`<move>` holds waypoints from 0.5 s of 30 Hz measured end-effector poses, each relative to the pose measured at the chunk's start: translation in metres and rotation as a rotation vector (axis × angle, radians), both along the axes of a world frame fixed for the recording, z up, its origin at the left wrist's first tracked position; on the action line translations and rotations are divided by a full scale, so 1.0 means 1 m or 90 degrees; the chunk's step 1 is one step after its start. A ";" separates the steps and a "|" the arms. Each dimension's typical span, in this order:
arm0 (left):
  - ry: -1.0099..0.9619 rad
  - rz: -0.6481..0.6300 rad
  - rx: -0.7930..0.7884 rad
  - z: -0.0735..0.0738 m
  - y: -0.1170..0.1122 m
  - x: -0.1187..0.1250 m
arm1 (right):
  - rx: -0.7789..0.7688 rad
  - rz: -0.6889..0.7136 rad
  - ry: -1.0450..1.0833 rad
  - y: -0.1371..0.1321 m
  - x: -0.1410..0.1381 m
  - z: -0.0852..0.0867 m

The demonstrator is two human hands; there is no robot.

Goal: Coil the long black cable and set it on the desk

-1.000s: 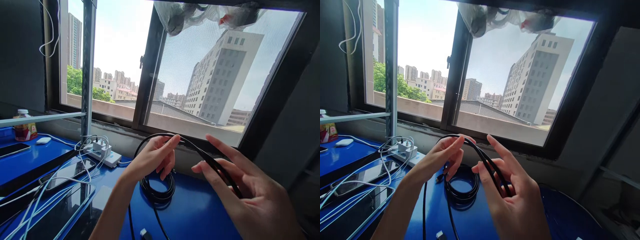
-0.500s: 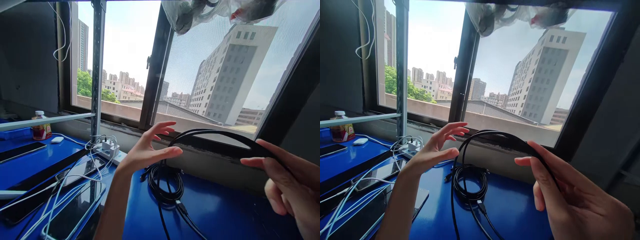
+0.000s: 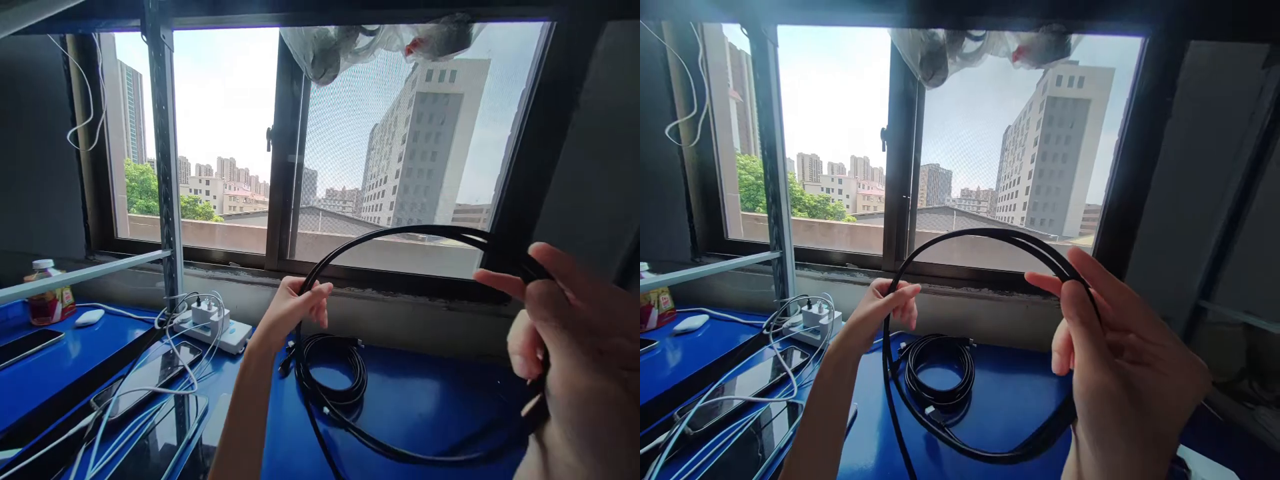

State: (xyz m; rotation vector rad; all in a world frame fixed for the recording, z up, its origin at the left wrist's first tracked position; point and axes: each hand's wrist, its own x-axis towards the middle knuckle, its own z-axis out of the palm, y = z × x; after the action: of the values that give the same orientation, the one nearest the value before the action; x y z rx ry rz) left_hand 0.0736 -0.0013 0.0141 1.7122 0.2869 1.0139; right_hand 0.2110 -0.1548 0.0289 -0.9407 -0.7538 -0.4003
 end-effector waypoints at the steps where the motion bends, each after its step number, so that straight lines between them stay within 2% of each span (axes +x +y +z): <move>1: -0.013 -0.019 -0.021 0.001 0.001 -0.006 | 0.006 -0.002 0.008 0.003 0.000 0.001; 3: -0.068 -0.011 -0.061 0.004 0.001 -0.016 | 0.006 0.006 -0.001 0.011 0.002 0.001; 5: -0.161 0.040 -0.096 0.006 0.000 -0.020 | -0.007 0.038 -0.019 0.019 0.006 0.000; 7: -0.259 0.087 -0.127 0.009 -0.004 -0.019 | -0.046 0.094 -0.043 0.028 0.008 -0.003; 10: -0.362 0.107 -0.170 0.012 -0.012 -0.010 | -0.147 0.205 -0.063 0.039 0.008 -0.007; 12: -0.371 0.102 -0.183 0.011 -0.014 -0.003 | -0.182 0.275 -0.050 0.041 0.007 -0.008; 15: -0.290 0.086 -0.169 0.007 -0.011 0.006 | -0.175 0.356 0.011 0.035 0.009 -0.004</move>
State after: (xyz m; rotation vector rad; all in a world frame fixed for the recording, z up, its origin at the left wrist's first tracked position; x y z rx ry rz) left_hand 0.0795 -0.0119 0.0208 1.1979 0.2284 1.3667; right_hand 0.2204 -0.1194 0.0251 -0.9394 -1.0329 0.2065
